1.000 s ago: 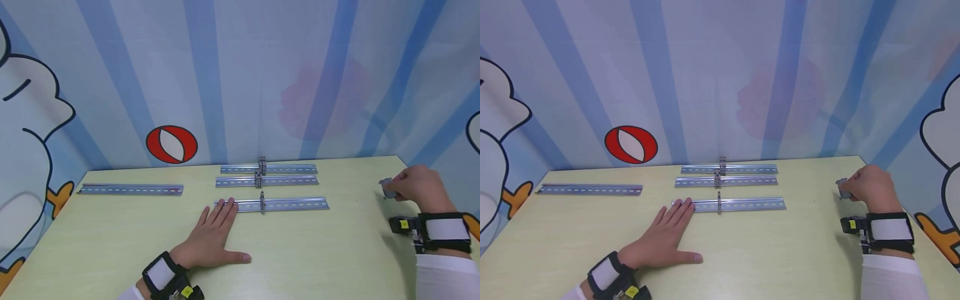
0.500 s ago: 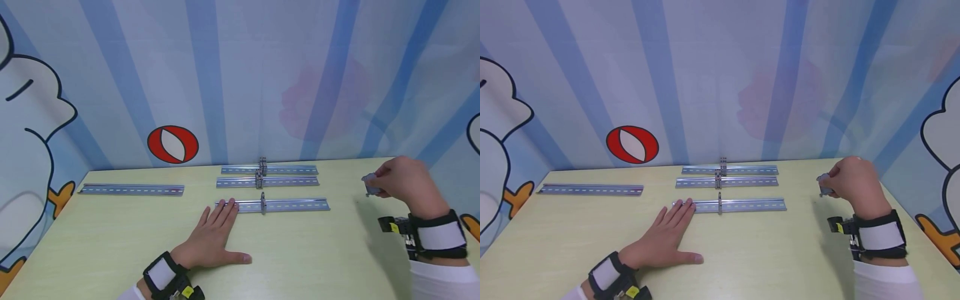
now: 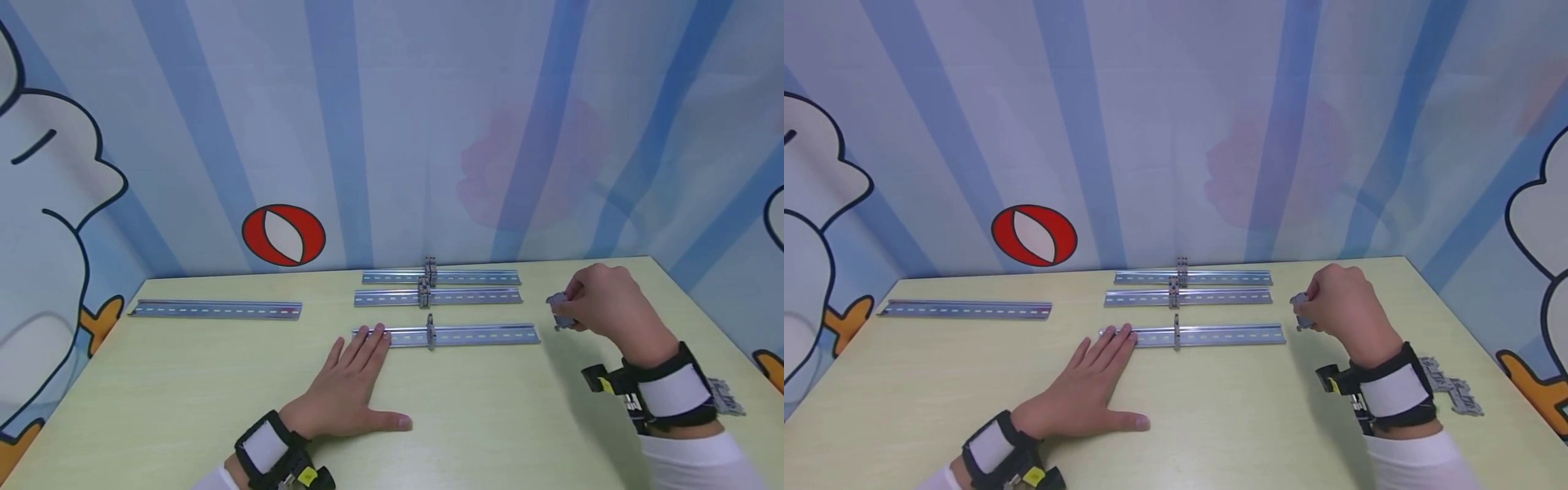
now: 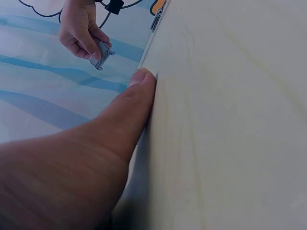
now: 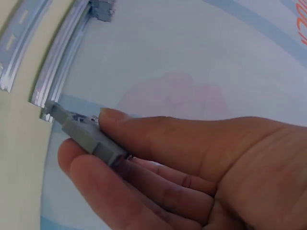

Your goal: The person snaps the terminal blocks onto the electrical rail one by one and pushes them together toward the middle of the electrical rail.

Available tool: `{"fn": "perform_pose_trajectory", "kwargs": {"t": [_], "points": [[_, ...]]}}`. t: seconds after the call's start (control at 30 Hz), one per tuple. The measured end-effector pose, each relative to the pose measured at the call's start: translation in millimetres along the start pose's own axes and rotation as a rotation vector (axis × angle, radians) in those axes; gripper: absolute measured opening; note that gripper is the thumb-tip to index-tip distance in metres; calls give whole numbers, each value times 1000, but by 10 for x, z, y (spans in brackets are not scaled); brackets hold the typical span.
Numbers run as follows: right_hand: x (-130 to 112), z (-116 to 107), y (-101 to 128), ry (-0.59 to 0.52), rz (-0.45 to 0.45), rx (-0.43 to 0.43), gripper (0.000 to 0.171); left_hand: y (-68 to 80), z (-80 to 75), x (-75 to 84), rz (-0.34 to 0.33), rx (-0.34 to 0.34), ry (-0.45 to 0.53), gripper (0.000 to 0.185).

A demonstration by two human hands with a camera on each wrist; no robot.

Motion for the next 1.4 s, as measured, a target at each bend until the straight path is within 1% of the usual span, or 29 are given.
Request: {"fn": "perform_pose_trajectory", "kwargs": {"t": [0.17, 0.27, 0.47, 0.63, 0.77, 0.9, 1.0, 1.13, 1.2, 1.4], "points": [[2, 185, -66, -13, 24, -58, 17, -5, 23, -4, 4, 1, 8, 121], [9, 274, -90, -9, 26, -76, 16, -10, 29, -2, 9, 5, 17, 122], [35, 423, -126, -4, 46, -95, 14, -13, 35, 8, 2, -10, 11, 122], [57, 498, -147, 15, 55, -105, 13, -10, 43, 17, -1, -16, 4, 122], [68, 536, -154, 29, 66, -90, 17, -4, 53, 22, -4, -23, 1, 122], [59, 533, -163, 42, 62, -41, 32, -12, 60, 19, -4, -23, 5, 121], [26, 518, -169, 55, 31, 10, 40, -21, 65, 11, -8, -26, 0, 122], [-31, 517, -178, 37, -17, 58, 39, -29, 75, -15, -11, -25, -19, 123], [-54, 521, -188, 16, -27, 69, 38, -32, 76, -33, -11, -19, -26, 123], [-47, 543, -244, -20, -18, 69, 37, -32, 54, -46, -19, -17, -30, 123]]}}
Point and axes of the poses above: each hand's wrist, its own y-axis away from the middle knuckle, its own z-axis out of the palm, x = y × z, the point moved 9 cm from there along -y, towards the middle knuckle, and after that the axes turned 7 degrees about z, right-handed, at the moved point
